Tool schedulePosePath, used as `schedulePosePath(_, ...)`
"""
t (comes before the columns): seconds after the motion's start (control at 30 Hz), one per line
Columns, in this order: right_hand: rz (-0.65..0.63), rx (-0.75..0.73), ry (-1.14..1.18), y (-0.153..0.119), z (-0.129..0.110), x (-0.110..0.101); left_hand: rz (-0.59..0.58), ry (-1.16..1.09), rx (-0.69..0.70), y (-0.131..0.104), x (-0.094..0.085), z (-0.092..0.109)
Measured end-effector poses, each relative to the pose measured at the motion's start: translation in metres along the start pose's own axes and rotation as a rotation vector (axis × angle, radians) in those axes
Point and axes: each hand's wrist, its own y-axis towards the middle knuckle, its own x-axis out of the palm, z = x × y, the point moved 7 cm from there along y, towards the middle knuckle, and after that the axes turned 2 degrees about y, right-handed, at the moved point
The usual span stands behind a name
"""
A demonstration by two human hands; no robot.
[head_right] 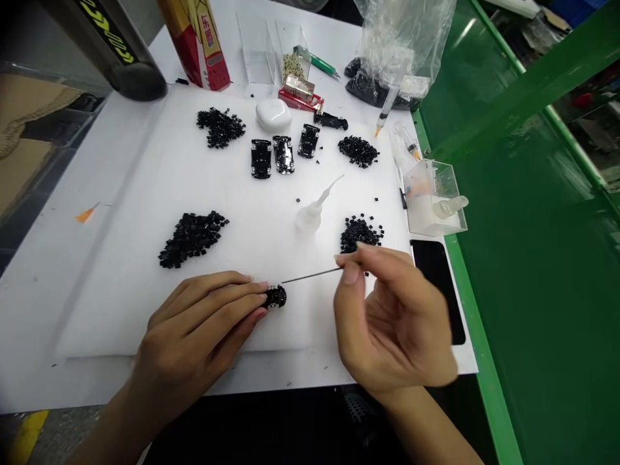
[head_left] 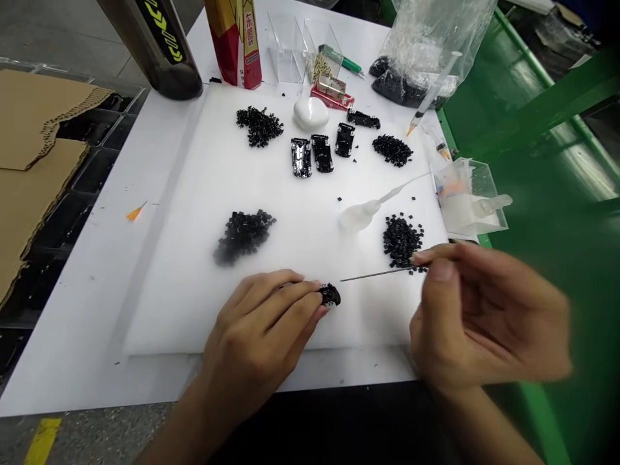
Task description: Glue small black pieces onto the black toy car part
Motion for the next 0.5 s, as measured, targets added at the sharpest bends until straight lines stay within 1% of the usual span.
schedulePosePath(0.03,-0.008,-0.067,0.011,-0.004,-0.003,0.008,0.0,0.002,-0.004,0.0,0.0,0.0)
schedulePosePath(0.07,-0.037,-0.103,0.02,-0.006,-0.004,0.014,0.002,0.004,-0.01,0.0,0.0,0.0)
schedulePosePath(0.13,-0.105,-0.084,0.014,-0.005,0.001,0.022,-0.003,0.001,-0.021,0.0,0.001,0.0)
schedulePosePath(0.2,-0.142,-0.077,-0.015,-0.003,0.003,0.022,-0.008,0.001,-0.03,0.0,0.001,-0.001)
schedulePosePath(0.33,-0.156,-0.105,-0.015,-0.003,0.0,0.019,-0.008,-0.003,-0.039,0.001,0.001,-0.002)
schedulePosePath(0.43,-0.158,-0.115,0.002,-0.004,0.0,0.022,-0.011,-0.007,-0.042,0.001,0.001,-0.002)
schedulePosePath(0.5,-0.122,-0.116,-0.002,-0.005,0.001,0.022,-0.009,-0.005,-0.046,0.001,0.0,-0.002)
